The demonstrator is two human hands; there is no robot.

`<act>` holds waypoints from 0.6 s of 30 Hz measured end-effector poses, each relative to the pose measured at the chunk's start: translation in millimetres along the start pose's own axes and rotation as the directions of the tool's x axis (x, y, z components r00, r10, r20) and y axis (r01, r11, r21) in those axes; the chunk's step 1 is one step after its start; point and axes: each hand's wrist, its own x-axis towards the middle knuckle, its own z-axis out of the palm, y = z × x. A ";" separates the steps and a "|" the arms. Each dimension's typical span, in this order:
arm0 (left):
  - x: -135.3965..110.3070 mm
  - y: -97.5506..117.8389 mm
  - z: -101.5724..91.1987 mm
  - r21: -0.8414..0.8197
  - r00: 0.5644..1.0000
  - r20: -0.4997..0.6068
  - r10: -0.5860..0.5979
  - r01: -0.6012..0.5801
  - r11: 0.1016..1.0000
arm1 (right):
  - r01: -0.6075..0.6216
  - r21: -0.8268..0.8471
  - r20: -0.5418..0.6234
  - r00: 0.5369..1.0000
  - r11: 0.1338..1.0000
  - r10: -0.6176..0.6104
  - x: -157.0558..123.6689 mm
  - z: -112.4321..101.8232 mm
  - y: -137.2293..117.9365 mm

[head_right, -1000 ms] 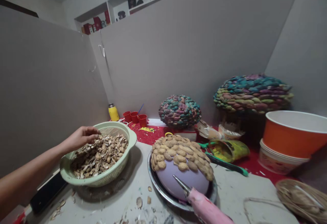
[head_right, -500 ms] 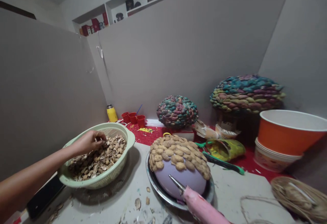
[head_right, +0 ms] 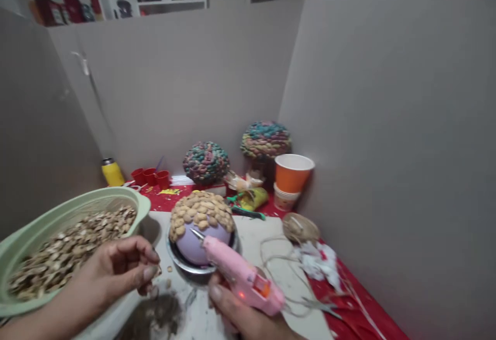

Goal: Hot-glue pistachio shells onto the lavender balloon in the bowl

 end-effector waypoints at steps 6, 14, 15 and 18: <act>18.3 -9.0 53.8 -0.156 0.995 0.093 -0.030 0.044 0.987 | 0.081 0.008 0.195 0.978 0.997 -0.080 4.6 4.0 -17.6; 20.6 -16.6 61.6 -0.258 0.995 0.098 -0.021 0.046 0.965 | 0.152 -0.109 0.159 0.978 0.982 -0.133 5.2 8.5 -34.1; 19.4 -18.7 60.9 -0.293 0.993 0.111 -0.028 0.059 0.954 | 0.157 -0.108 0.161 0.977 0.982 -0.139 5.3 8.8 -34.2; 16.0 -23.7 60.0 -0.366 0.990 0.135 -0.031 0.079 0.927 | 0.141 -0.072 0.148 0.980 0.987 -0.129 5.8 9.4 -33.4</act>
